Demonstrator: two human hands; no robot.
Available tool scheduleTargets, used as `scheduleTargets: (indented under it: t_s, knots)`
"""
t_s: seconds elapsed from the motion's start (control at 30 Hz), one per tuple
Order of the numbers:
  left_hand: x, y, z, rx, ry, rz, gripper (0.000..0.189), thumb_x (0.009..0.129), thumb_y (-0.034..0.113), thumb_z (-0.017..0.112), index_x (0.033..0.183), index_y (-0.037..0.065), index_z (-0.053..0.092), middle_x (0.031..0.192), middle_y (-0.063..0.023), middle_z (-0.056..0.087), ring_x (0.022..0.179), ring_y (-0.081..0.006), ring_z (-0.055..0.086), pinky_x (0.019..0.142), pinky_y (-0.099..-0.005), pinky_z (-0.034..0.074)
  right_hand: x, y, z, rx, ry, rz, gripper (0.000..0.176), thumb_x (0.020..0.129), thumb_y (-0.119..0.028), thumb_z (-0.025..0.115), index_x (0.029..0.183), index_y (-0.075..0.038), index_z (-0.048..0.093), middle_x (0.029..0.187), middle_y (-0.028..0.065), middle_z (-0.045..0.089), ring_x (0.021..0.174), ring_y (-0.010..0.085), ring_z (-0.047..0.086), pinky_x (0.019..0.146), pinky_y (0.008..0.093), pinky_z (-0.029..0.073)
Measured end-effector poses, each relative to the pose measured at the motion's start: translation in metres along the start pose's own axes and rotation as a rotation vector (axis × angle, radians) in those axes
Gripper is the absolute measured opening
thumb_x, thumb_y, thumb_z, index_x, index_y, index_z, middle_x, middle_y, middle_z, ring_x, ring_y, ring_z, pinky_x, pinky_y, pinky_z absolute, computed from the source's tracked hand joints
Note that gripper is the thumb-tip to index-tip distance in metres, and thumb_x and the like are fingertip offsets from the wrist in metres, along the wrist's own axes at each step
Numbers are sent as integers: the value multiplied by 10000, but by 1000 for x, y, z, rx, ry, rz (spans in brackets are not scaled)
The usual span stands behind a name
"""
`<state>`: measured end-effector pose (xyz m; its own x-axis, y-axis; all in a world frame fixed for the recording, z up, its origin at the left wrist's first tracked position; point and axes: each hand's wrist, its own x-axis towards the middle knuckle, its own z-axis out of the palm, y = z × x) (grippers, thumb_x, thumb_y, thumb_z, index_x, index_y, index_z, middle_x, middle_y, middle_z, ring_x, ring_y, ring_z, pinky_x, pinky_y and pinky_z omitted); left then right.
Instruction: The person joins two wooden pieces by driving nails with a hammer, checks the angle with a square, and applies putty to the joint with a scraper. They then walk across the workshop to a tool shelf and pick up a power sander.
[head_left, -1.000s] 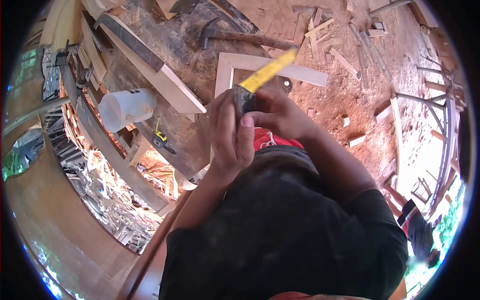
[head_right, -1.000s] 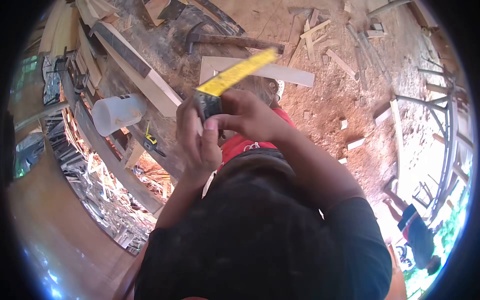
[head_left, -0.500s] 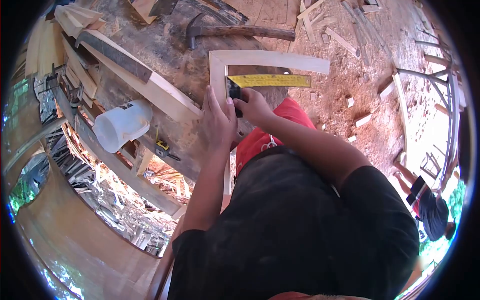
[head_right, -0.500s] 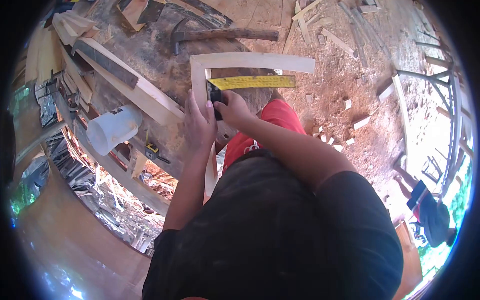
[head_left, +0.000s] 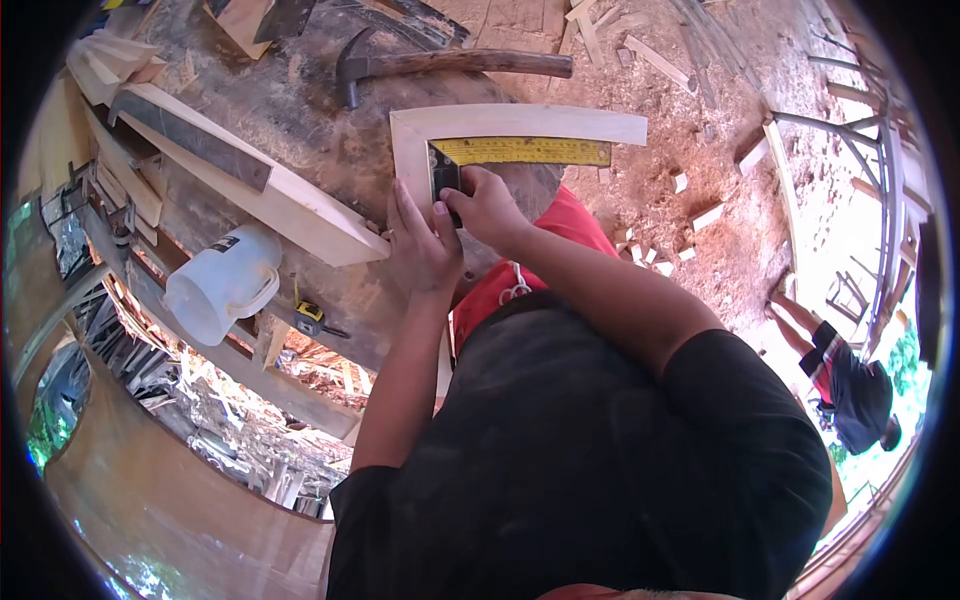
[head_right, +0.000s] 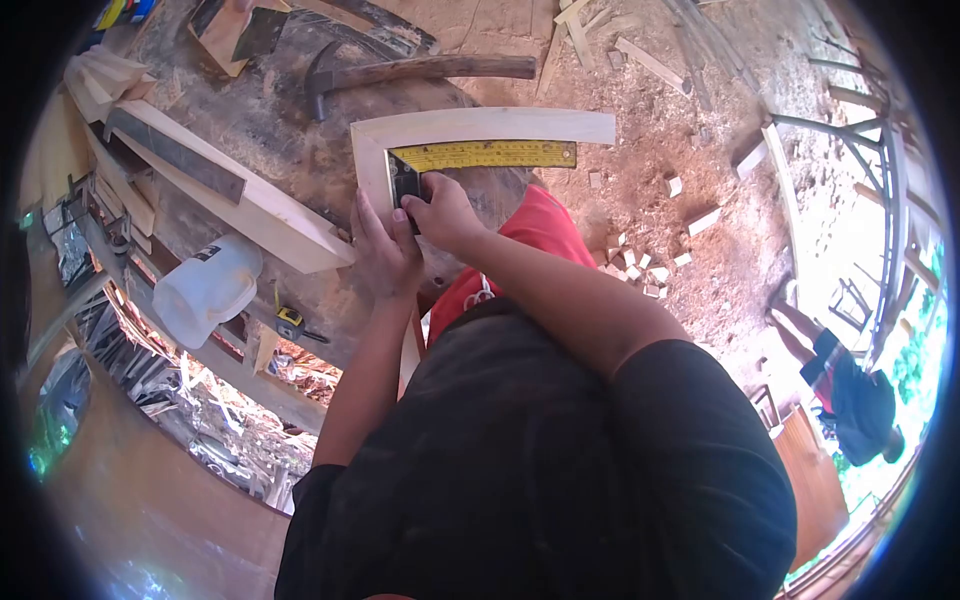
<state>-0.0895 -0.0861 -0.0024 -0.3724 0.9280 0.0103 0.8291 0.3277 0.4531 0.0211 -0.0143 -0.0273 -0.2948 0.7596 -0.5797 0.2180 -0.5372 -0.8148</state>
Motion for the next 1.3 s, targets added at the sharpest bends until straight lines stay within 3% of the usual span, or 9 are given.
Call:
scheduleTargets:
  t_s: [0.27, 0.4, 0.7, 0.8, 0.97, 1.1, 1.2, 1.27, 1.3]
  knots:
    - [0, 3, -2, 49, -64, -25, 756, 1006, 385, 568, 1577, -43, 319, 1512, -314, 463, 1299, -495, 566, 1006, -551, 530, 0, -5, -2, 10, -22, 49, 227, 960, -110, 705, 1104, 64, 679, 951, 114, 736, 854, 157, 673, 777, 345, 552]
    - [1, -1, 1, 56, -16, 64, 791, 981, 378, 604, 1578, -50, 309, 1503, -321, 462, 1335, -501, 531, 1038, -562, 511, 1, -3, -2, 33, -26, 79, 237, 951, -107, 720, 1111, 63, 681, 968, 125, 743, 864, 168, 686, 789, 349, 563]
    - [9, 9, -5, 95, -3, 142, 1009, 811, 497, 771, 1582, 13, 338, 1509, -276, 473, 1373, -453, 518, 1014, -546, 539, -2, -12, -6, 4, -24, 62, 251, 961, -135, 728, 1106, 64, 683, 935, 109, 726, 816, 172, 673, 746, 362, 554]
    - [9, 15, -8, 146, -49, 66, 1028, 783, 509, 797, 1579, 44, 343, 1509, -263, 477, 1375, -440, 524, 992, -544, 553, -3, -23, -10, 37, -67, 121, 244, 969, -144, 725, 1094, 61, 681, 933, 105, 720, 804, 159, 664, 731, 351, 550]
    - [7, 7, 1, 117, 16, 78, 972, 809, 494, 783, 1570, 63, 358, 1483, -239, 500, 1333, -425, 561, 943, -534, 576, -2, -22, -11, 22, -87, 97, 224, 979, -136, 713, 1094, 53, 677, 922, 103, 719, 811, 136, 652, 731, 327, 542]
    - [8, 7, 2, 105, 28, 54, 919, 836, 487, 757, 1558, 63, 381, 1465, -231, 512, 1310, -422, 577, 927, -532, 581, 1, -13, -10, 9, -83, 141, 237, 958, -143, 725, 1085, 54, 691, 933, 152, 743, 828, 201, 700, 763, 367, 555]
    - [7, 9, -1, 12, -21, -6, 974, 792, 416, 810, 1573, 61, 350, 1492, -257, 473, 1356, -452, 520, 1035, -548, 515, 4, -3, -11, -17, -92, 110, 242, 962, -160, 730, 1070, 51, 685, 908, 134, 731, 815, 179, 678, 752, 363, 546]
    - [7, 7, -1, 26, -26, 5, 974, 798, 432, 802, 1577, 68, 342, 1491, -260, 472, 1348, -455, 524, 1027, -549, 516, 3, -2, -14, -16, -119, 99, 238, 983, -169, 716, 1058, 52, 673, 896, 107, 715, 811, 142, 640, 751, 359, 536]
    - [8, 7, -2, 31, -29, 12, 975, 801, 439, 798, 1578, 72, 339, 1491, -261, 471, 1345, -457, 527, 1023, -549, 517, 1, -3, -16, -105, -133, 95, 264, 986, -204, 712, 1054, 49, 677, 891, 124, 718, 809, 166, 656, 754, 372, 537]
